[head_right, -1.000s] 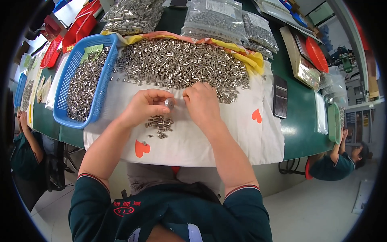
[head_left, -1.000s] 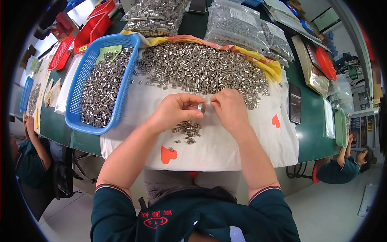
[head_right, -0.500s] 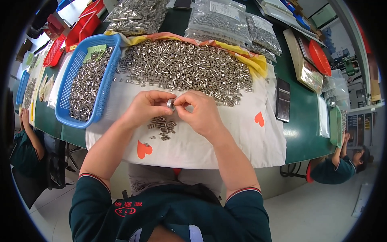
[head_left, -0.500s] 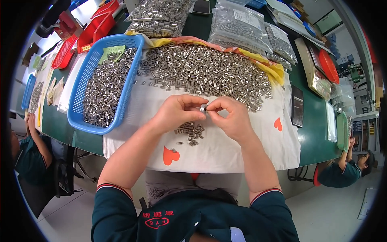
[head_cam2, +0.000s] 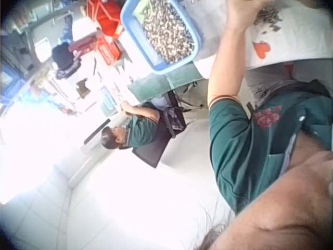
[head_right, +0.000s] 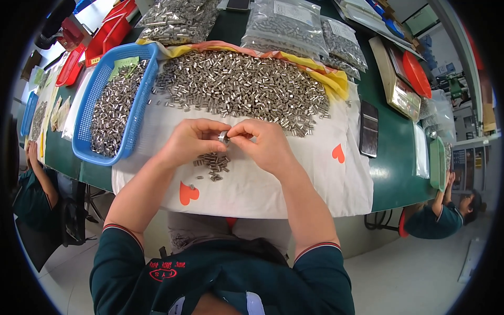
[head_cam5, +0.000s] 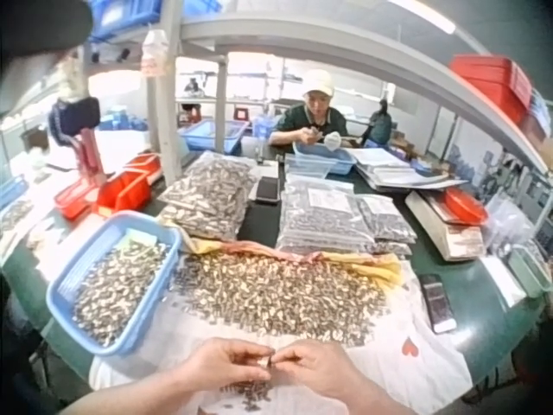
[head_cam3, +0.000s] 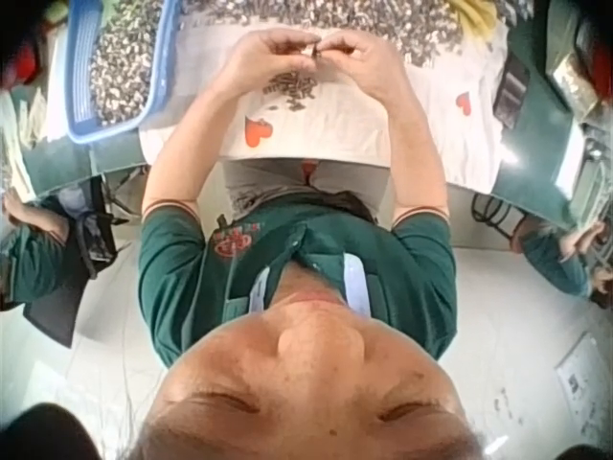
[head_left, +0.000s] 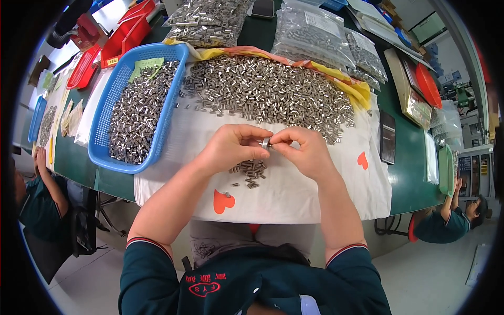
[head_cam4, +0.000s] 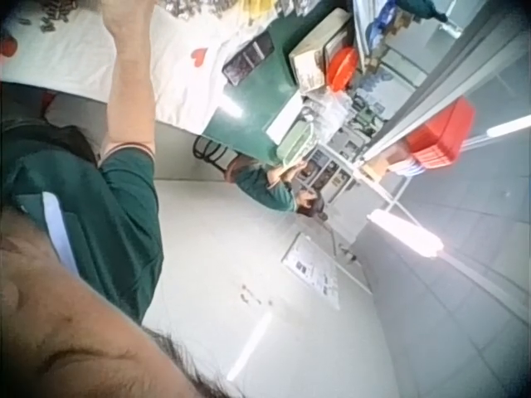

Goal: Sorting small metal hardware components from a table into a plastic bin.

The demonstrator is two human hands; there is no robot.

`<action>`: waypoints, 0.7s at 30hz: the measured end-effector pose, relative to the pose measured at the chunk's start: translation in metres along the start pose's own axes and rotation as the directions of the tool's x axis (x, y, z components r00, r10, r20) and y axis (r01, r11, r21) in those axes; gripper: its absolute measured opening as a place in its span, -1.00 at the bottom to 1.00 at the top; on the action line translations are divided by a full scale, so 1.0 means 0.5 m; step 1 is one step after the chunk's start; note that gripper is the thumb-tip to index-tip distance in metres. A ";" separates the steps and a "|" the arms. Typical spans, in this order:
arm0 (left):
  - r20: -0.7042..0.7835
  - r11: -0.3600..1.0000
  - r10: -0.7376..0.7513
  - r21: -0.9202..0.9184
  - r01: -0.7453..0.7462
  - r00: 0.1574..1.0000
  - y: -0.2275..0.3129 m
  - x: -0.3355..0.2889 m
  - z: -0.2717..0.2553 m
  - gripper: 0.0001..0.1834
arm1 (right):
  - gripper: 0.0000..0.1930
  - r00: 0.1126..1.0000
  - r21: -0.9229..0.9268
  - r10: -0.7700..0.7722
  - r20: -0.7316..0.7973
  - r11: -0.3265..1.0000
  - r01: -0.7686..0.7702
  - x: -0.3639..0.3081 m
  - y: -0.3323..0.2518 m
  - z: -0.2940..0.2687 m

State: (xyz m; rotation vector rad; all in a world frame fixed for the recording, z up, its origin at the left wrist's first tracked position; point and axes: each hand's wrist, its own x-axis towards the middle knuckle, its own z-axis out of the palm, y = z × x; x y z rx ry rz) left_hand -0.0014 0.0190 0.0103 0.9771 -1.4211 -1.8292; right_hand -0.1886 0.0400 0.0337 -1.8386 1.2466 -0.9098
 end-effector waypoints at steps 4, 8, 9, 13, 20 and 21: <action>0.059 0.996 -0.032 0.087 0.027 0.998 0.004 -0.003 0.002 -0.60 | -0.90 0.994 0.072 0.110 0.020 0.991 -0.111 0.001 -0.010 -0.016; 0.206 0.965 0.016 0.253 -0.069 0.978 0.015 -0.015 0.001 -0.61 | -0.90 0.948 -0.133 0.214 -0.234 0.959 -0.250 0.009 0.025 -0.050; 0.209 0.966 0.019 0.250 -0.072 0.978 0.019 -0.014 0.004 -0.61 | -0.90 0.948 -0.138 0.214 -0.236 0.958 -0.250 0.007 0.029 -0.050; 0.173 0.980 -0.038 0.198 0.003 0.984 0.020 -0.011 0.004 -0.62 | -0.91 0.973 -0.507 0.082 -0.214 0.843 -0.182 0.015 0.045 -0.011; 0.152 0.995 -0.034 0.103 0.018 0.988 0.006 -0.001 0.002 -0.59 | -0.93 0.975 -0.639 -0.070 -0.212 0.765 -0.084 0.003 0.061 0.001; 0.153 0.994 -0.034 0.103 0.018 0.988 0.002 0.001 0.001 -0.59 | -0.93 0.975 -0.639 -0.070 -0.213 0.764 -0.085 0.003 0.059 -0.001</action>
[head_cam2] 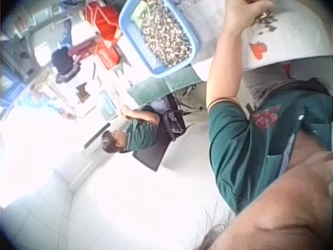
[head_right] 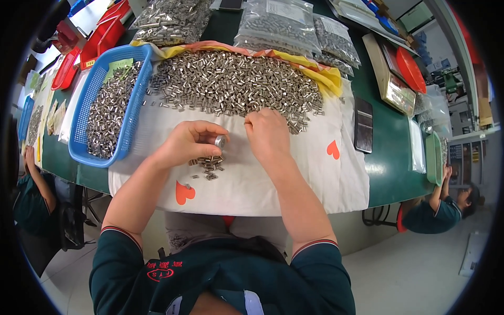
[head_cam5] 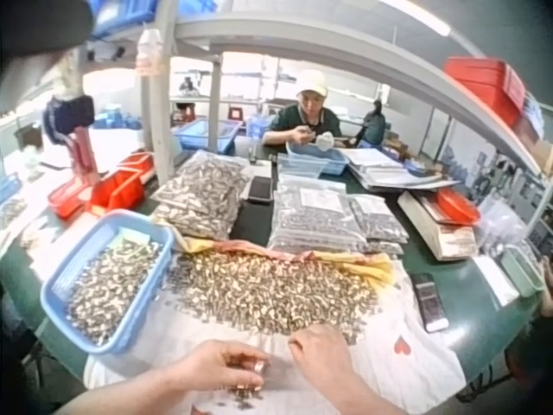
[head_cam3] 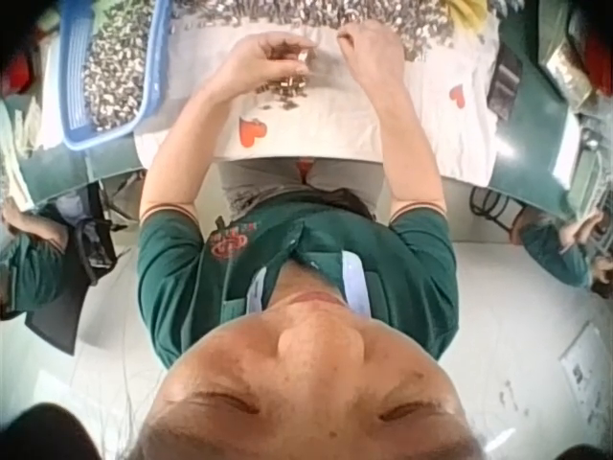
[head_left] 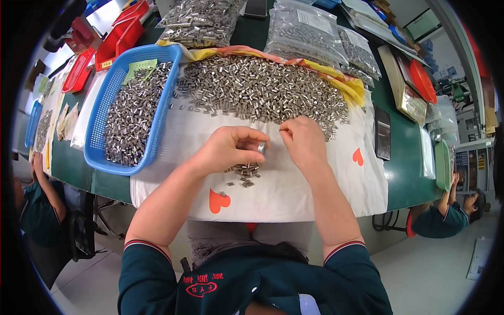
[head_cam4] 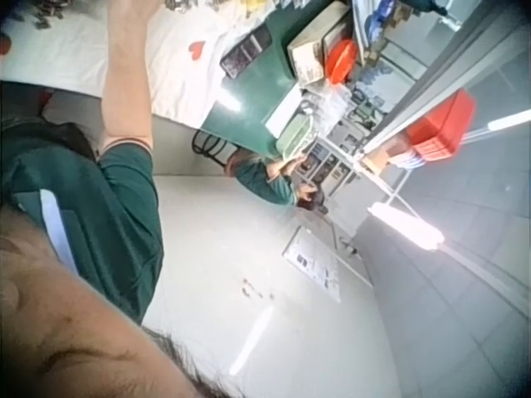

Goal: Sorting small metal hardware components from a table into a plastic bin.

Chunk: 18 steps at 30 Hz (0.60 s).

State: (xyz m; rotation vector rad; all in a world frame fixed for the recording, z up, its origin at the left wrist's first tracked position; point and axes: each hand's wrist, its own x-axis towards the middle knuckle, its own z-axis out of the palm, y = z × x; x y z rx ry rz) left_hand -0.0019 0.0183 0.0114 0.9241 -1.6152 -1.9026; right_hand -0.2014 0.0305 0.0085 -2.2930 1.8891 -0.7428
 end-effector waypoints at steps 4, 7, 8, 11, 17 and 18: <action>-0.076 0.984 0.037 -0.169 -0.050 0.996 -0.008 0.002 -0.005 -0.61 | -0.95 0.996 0.285 0.054 0.075 0.956 -0.074 0.007 -0.034 -0.031; -0.109 0.975 0.025 -0.217 -0.049 0.994 -0.006 0.004 -0.006 -0.61 | -0.95 0.974 0.605 0.091 0.208 0.770 -0.201 0.003 -0.053 -0.051; -0.105 0.974 0.020 -0.223 -0.043 0.994 -0.004 0.004 -0.007 -0.61 | -0.95 0.971 0.681 0.030 0.236 0.708 -0.188 0.002 -0.056 -0.053; -0.093 0.977 0.025 -0.208 -0.044 0.995 -0.003 0.005 -0.006 -0.61 | -0.92 0.979 0.668 -0.001 0.205 0.731 -0.140 0.000 -0.052 -0.044; -0.125 0.979 0.027 -0.197 -0.051 0.992 -0.014 0.006 -0.008 -0.61 | -0.93 0.988 0.629 -0.029 0.155 0.774 -0.076 -0.004 -0.061 -0.038; -0.127 0.979 0.026 -0.196 -0.051 0.992 -0.012 0.005 -0.007 -0.61 | -0.93 0.987 0.630 -0.030 0.155 0.773 -0.075 -0.005 -0.063 -0.033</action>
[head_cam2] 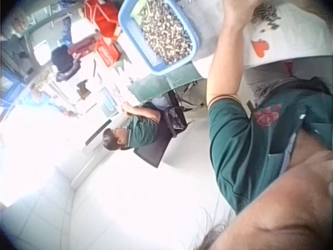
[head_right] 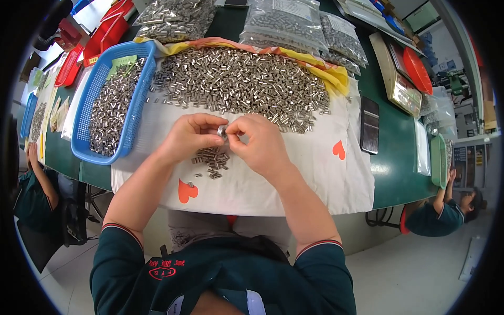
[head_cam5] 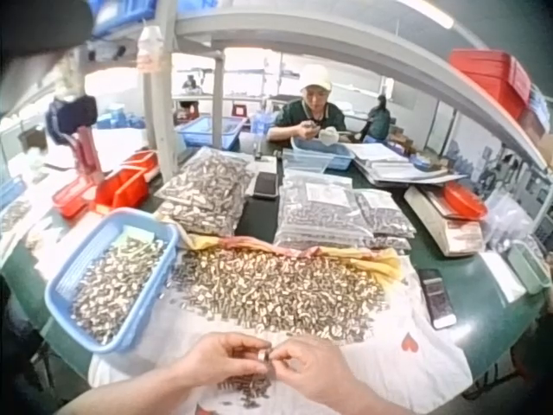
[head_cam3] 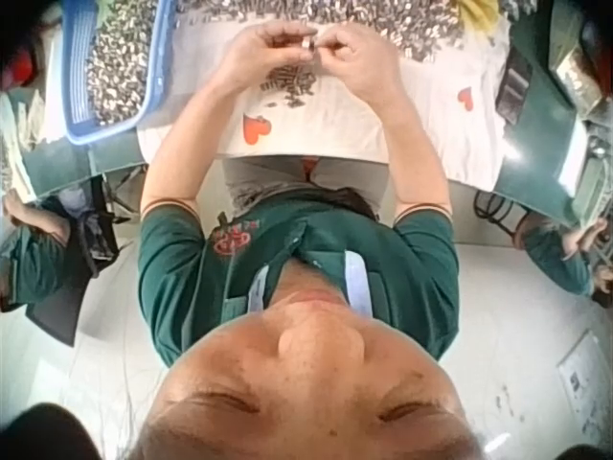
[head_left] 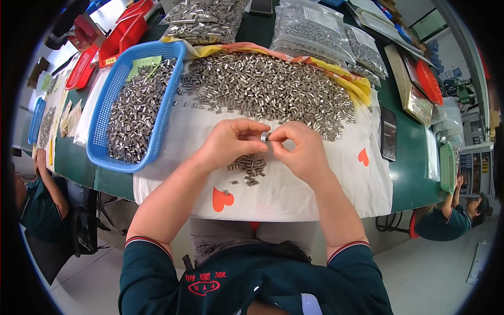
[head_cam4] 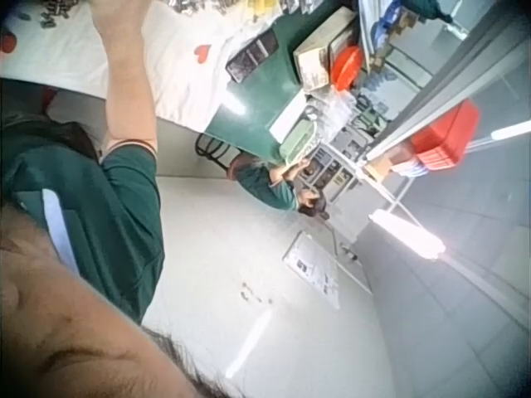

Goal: Sorting small metal hardware components from a table into a plastic bin.

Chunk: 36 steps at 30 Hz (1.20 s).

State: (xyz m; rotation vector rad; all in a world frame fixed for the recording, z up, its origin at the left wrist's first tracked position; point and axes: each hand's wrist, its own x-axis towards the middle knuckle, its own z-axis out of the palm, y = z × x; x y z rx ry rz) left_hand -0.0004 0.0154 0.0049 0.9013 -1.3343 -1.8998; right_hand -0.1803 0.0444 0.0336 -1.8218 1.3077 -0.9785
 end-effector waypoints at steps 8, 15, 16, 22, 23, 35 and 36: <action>-0.050 1.000 0.016 0.021 -0.015 0.999 0.005 -0.004 0.006 -0.62 | -0.92 0.989 -0.069 -0.116 -0.090 0.992 0.110 -0.005 -0.003 0.007; -0.063 0.998 0.017 0.054 -0.014 0.998 0.005 -0.003 0.008 -0.61 | -0.92 0.984 -0.201 -0.169 -0.064 0.968 0.153 -0.005 0.001 0.000; -0.048 0.998 0.002 0.060 0.000 0.999 0.002 -0.002 0.003 -0.61 | -0.92 0.999 -0.062 -0.052 -0.003 0.997 0.052 -0.003 0.003 -0.008; 0.062 0.998 -0.049 0.040 0.046 0.997 0.011 -0.009 0.005 -0.60 | -0.91 0.980 0.055 0.135 0.146 0.988 -0.144 0.006 -0.004 -0.030; 0.087 0.998 -0.062 0.017 0.061 0.994 0.009 -0.011 0.001 -0.60 | -0.91 0.974 0.063 0.161 0.157 0.983 -0.173 0.007 -0.005 -0.030; 0.185 0.973 -0.029 0.229 -0.015 0.982 0.020 -0.015 0.011 -0.65 | -0.93 0.970 -0.644 -0.223 -0.100 0.757 0.108 0.034 0.066 -0.001; 0.183 0.973 -0.028 0.231 -0.015 0.983 0.018 -0.015 0.010 -0.65 | -0.93 0.968 -0.669 -0.230 -0.098 0.735 0.107 0.030 0.064 0.002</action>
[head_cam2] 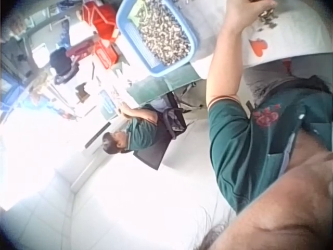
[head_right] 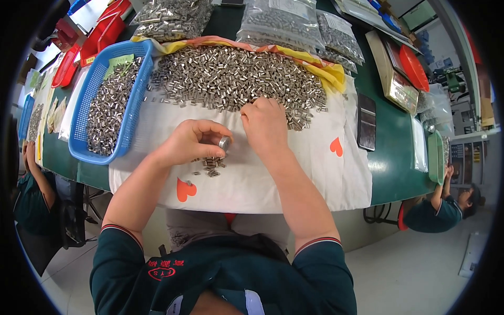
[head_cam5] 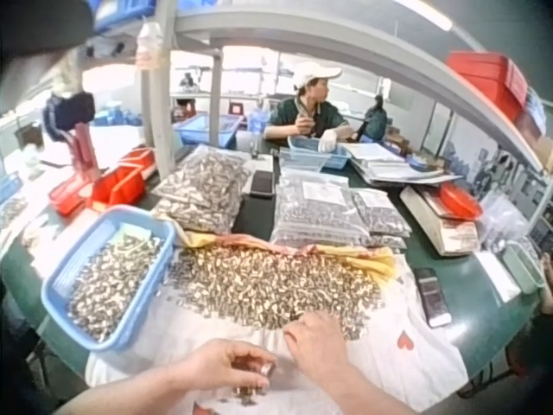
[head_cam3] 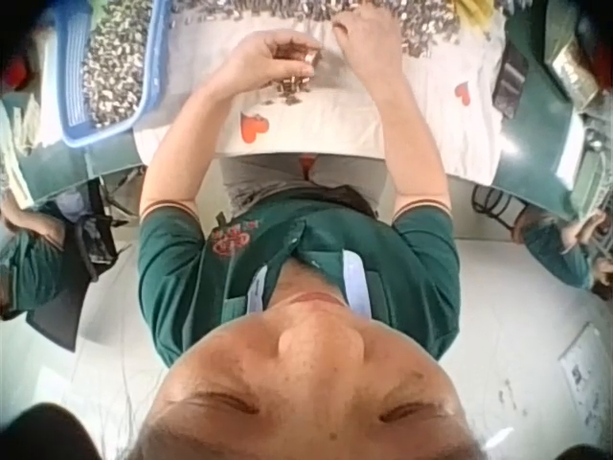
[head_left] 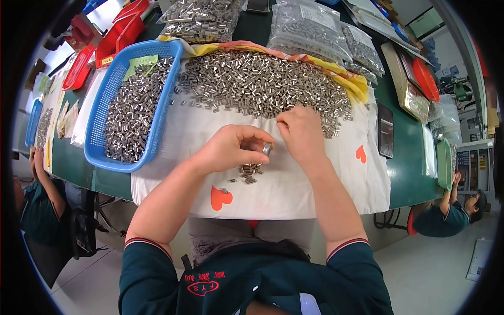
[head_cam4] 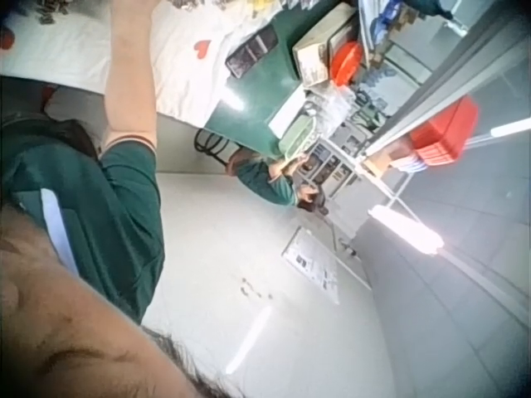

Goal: Sorting small metal hardware components from a table into a plastic bin.

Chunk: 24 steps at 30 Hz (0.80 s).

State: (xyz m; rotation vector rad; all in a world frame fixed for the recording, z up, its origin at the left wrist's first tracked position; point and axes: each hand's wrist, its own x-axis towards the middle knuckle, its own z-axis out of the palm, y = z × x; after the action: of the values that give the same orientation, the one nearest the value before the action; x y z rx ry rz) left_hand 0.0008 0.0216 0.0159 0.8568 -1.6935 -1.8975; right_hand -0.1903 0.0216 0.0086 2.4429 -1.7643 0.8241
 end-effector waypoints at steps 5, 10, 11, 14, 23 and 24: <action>-0.105 0.967 0.015 -0.252 -0.041 0.994 -0.021 0.014 -0.010 -0.61 | -0.93 0.997 0.074 0.039 0.072 0.996 -0.045 -0.006 -0.001 -0.013; -0.168 0.965 -0.047 -0.264 0.001 0.985 -0.010 0.014 -0.009 -0.58 | -0.94 0.903 0.626 0.287 0.321 0.651 -0.429 -0.004 -0.024 -0.055; -0.172 0.960 -0.055 -0.279 0.005 0.984 -0.009 0.014 -0.010 -0.58 | -0.94 0.930 0.667 0.198 0.309 0.653 -0.360 -0.007 -0.029 -0.056; -0.186 0.963 -0.042 -0.269 -0.010 0.982 -0.013 0.012 -0.010 -0.57 | -0.93 0.952 0.699 0.111 0.286 0.655 -0.287 -0.008 -0.037 -0.055; -0.237 0.990 -0.028 -0.143 -0.006 0.971 -0.021 0.017 -0.004 -0.61 | -0.94 0.985 0.573 0.075 0.153 0.805 -0.151 -0.015 -0.051 -0.048; -0.236 0.990 -0.030 -0.142 -0.005 0.971 -0.021 0.015 -0.004 -0.61 | -0.94 0.997 0.467 -0.003 0.073 0.884 -0.032 -0.016 -0.052 -0.044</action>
State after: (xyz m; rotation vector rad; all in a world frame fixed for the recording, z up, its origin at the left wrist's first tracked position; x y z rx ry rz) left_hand -0.0025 0.0165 0.0045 0.9955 -1.3971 -1.8166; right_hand -0.1778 0.0451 0.0316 2.7748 -1.7766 1.3179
